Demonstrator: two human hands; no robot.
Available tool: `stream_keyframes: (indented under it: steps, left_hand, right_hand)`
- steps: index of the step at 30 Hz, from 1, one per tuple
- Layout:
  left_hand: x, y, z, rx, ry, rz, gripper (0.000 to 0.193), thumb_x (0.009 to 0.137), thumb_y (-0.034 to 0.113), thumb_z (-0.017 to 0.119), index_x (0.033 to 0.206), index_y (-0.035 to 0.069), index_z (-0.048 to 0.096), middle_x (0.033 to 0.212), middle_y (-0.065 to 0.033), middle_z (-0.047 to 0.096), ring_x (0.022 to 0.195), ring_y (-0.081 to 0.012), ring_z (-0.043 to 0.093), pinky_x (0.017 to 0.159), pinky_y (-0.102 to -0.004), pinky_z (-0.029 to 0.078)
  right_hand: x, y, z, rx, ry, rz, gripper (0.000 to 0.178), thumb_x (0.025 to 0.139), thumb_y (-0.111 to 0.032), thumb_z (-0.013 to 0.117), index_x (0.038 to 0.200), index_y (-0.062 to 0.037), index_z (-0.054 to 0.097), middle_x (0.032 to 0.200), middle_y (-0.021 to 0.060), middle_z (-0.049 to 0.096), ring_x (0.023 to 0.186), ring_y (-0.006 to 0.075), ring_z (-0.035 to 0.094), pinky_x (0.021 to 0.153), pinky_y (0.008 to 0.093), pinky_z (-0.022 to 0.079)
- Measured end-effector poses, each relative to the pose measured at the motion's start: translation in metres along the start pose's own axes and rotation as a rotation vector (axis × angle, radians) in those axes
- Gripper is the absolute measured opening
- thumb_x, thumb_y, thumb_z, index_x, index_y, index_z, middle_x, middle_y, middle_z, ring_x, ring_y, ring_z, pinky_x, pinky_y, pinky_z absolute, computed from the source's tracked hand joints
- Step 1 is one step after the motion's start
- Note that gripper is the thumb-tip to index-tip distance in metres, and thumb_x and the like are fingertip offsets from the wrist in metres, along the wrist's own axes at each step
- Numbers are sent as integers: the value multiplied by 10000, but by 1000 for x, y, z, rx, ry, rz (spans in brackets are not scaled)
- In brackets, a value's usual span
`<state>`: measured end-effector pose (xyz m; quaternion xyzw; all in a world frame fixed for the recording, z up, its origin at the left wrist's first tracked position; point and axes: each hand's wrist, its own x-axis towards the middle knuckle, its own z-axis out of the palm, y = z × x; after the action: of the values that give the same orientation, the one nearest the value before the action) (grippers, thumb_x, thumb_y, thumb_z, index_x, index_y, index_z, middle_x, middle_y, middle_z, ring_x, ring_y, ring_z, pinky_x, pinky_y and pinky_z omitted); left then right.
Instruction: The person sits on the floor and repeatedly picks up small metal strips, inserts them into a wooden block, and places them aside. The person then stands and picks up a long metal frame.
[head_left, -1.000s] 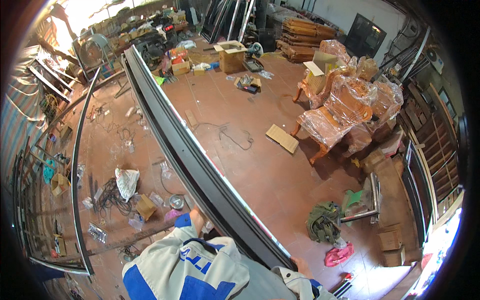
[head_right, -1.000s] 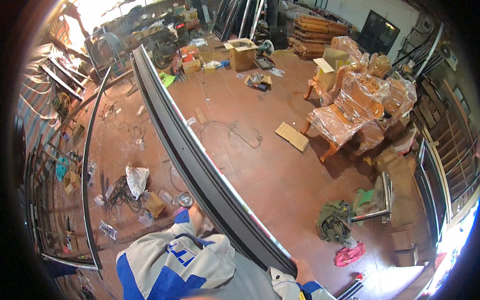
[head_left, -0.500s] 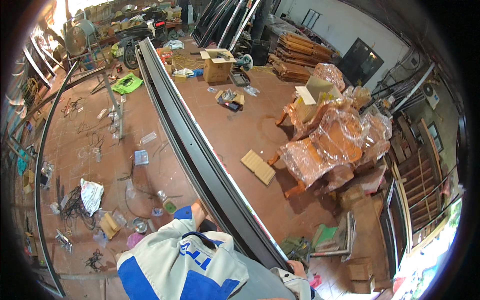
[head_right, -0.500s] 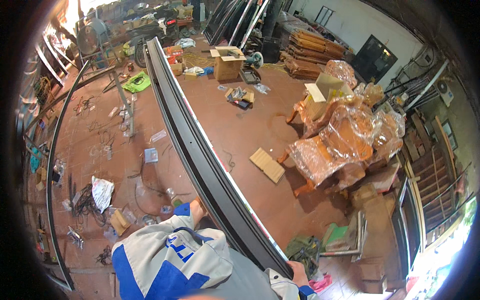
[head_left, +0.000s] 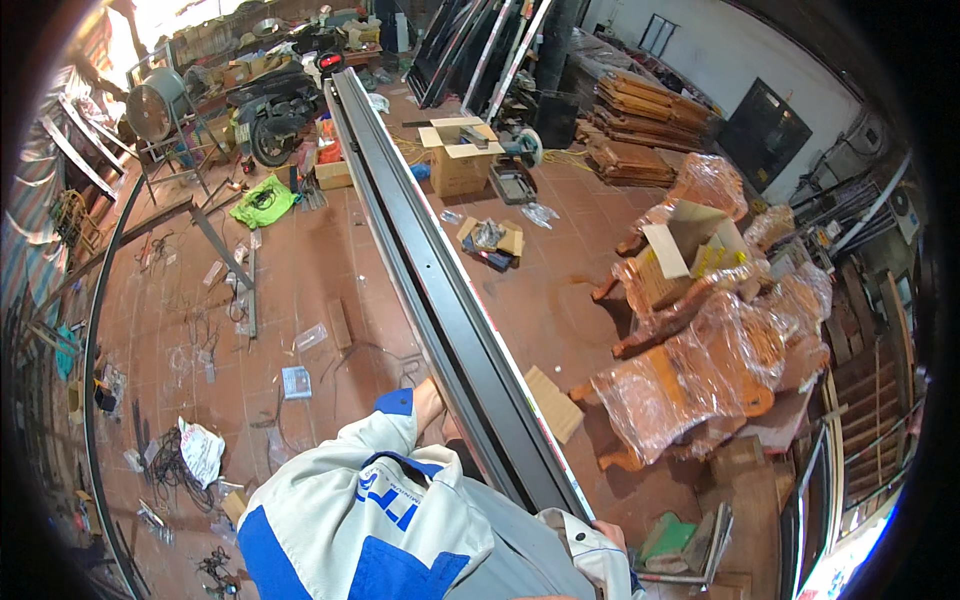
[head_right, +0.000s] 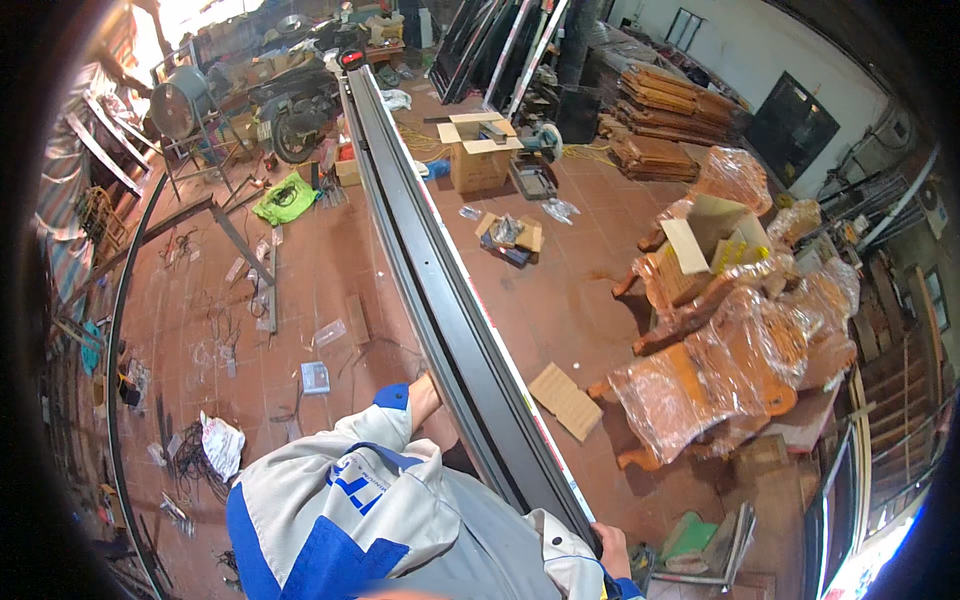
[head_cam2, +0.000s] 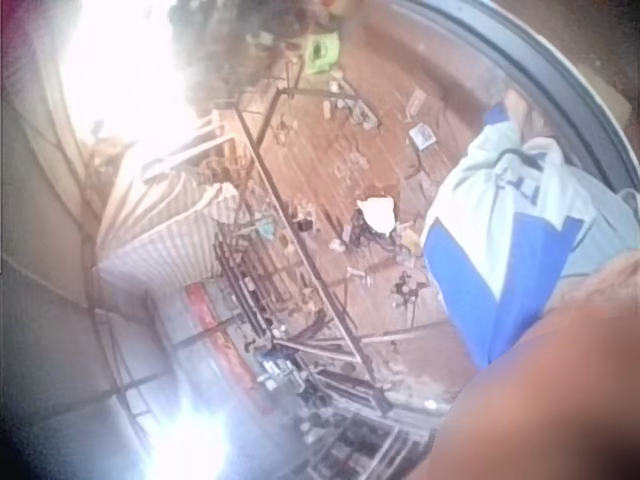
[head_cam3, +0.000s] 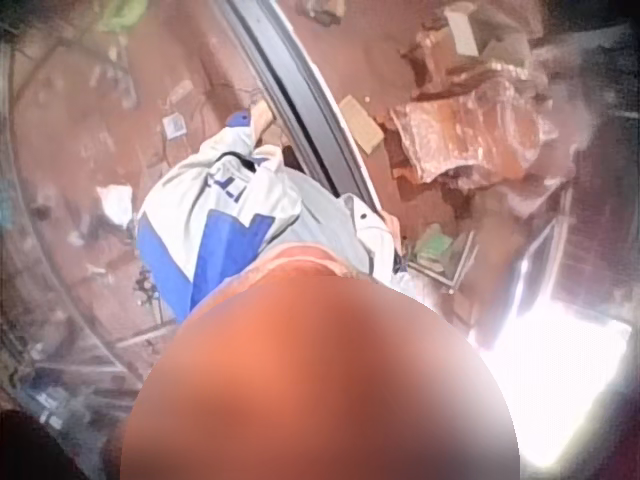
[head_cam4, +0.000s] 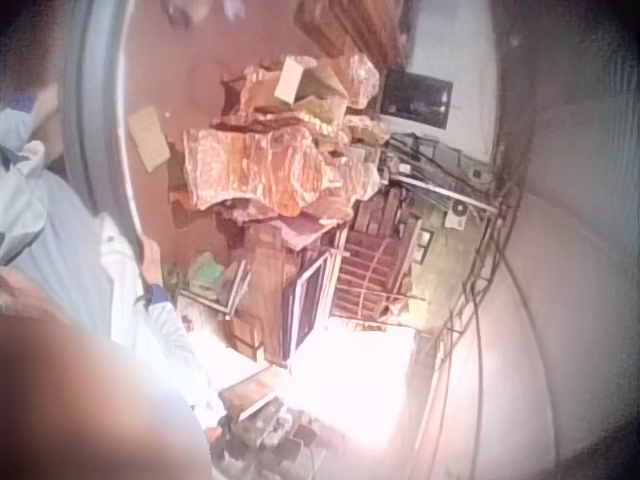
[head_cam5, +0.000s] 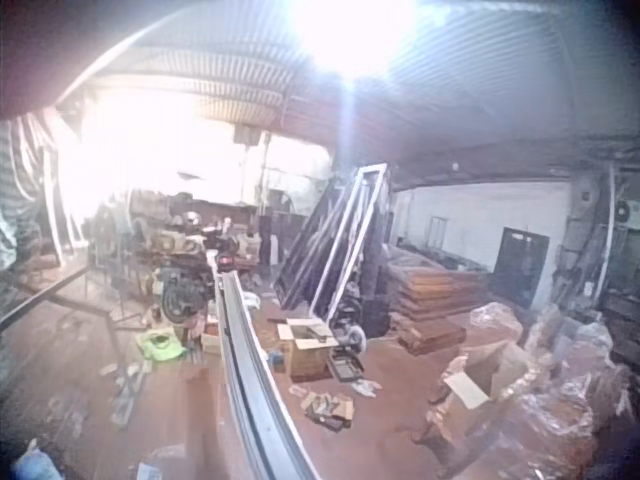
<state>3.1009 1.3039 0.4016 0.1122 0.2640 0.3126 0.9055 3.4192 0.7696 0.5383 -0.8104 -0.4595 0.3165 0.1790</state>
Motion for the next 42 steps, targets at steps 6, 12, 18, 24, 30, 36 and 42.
stream_keyframes:
  steps: [6,12,18,24,30,36,42]
  left_hand:
    - [138,98,21,0,114,79,517,1095,444,569,1438,61,612,1431,-136,649,1298,-304,616,1124,-416,497]
    - [238,193,37,-83,172,125,540,1093,463,563,1453,62,600,1449,-138,636,1315,-310,603,1136,-421,485]
    - [368,317,13,-133,159,119,565,1092,482,557,1468,63,587,1467,-141,623,1332,-316,590,1148,-425,474]
    - [495,449,5,-122,114,11,589,1090,502,551,1483,64,575,1485,-144,610,1349,-321,577,1160,-430,462]
    - [589,577,2,-67,141,-72,613,1088,521,546,1498,65,563,1504,-147,597,1366,-327,564,1172,-434,450]
    - [711,698,-38,-1,227,-92,637,1086,540,540,1513,66,551,1522,-149,584,1383,-333,552,1183,-439,438]
    - [871,797,-91,51,353,-87,662,1085,559,534,1528,68,539,1540,-152,571,1400,-339,539,1195,-444,426]
  right_hand:
    - [189,-40,-28,-7,106,-119,623,881,-264,831,1425,-57,609,1286,190,660,1231,388,607,1067,452,477]
    - [345,-43,-59,72,-43,-113,658,861,-236,864,1430,-37,599,1317,230,652,1230,398,622,1051,461,497]
    - [515,-178,-88,-17,-56,-102,657,863,-239,869,1421,-25,595,1306,224,658,1217,373,632,1044,450,505]
    - [642,-311,-70,-23,-10,-9,656,865,-242,874,1412,-14,592,1295,218,664,1204,349,642,1037,439,513]
    - [762,-414,-57,18,10,54,656,867,-245,879,1403,-3,588,1284,212,670,1190,324,652,1030,428,521]
    - [897,-471,-19,96,41,115,657,868,-248,884,1394,9,584,1273,206,676,1177,300,662,1024,417,529]
    - [1038,-505,55,209,31,180,658,870,-250,889,1385,20,580,1262,200,681,1164,275,672,1017,406,537]
